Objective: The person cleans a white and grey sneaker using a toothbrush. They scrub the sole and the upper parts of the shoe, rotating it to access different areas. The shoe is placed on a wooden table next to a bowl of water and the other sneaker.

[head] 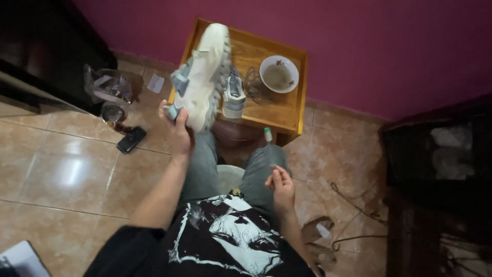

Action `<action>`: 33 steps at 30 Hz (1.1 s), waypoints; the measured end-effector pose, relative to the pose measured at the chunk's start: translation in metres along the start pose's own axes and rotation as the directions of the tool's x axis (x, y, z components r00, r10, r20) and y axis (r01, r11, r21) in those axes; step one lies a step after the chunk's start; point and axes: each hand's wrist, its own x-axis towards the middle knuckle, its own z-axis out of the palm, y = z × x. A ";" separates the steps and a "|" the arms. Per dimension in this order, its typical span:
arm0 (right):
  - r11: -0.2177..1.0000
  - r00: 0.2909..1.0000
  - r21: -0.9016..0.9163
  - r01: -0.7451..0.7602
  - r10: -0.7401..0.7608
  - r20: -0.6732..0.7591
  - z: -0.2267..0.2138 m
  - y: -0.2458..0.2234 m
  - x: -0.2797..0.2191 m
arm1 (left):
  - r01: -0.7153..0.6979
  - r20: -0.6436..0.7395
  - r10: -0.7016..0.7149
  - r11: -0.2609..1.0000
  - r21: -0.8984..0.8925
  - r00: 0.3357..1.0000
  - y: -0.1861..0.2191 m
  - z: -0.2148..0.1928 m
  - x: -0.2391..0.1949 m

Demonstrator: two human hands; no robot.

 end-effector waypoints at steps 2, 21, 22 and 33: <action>0.995 0.996 0.073 0.062 -0.066 0.052 0.001 0.013 0.003 | 0.143 0.170 -0.078 0.900 -0.411 0.982 0.028 -0.006 -0.024; 0.538 0.600 -0.275 0.797 -0.759 0.253 0.097 -0.116 -0.015 | 0.707 0.450 -0.590 0.324 -0.629 0.671 -0.002 -0.112 -0.101; 0.501 0.575 -0.320 0.804 -0.792 0.203 0.097 -0.113 -0.016 | 0.685 0.441 -0.568 0.339 -0.645 0.695 0.007 -0.113 -0.103; 0.351 0.474 -0.335 0.874 -0.764 0.437 0.129 -0.178 -0.031 | 0.710 0.479 -0.570 0.295 -0.640 0.668 0.068 -0.122 -0.107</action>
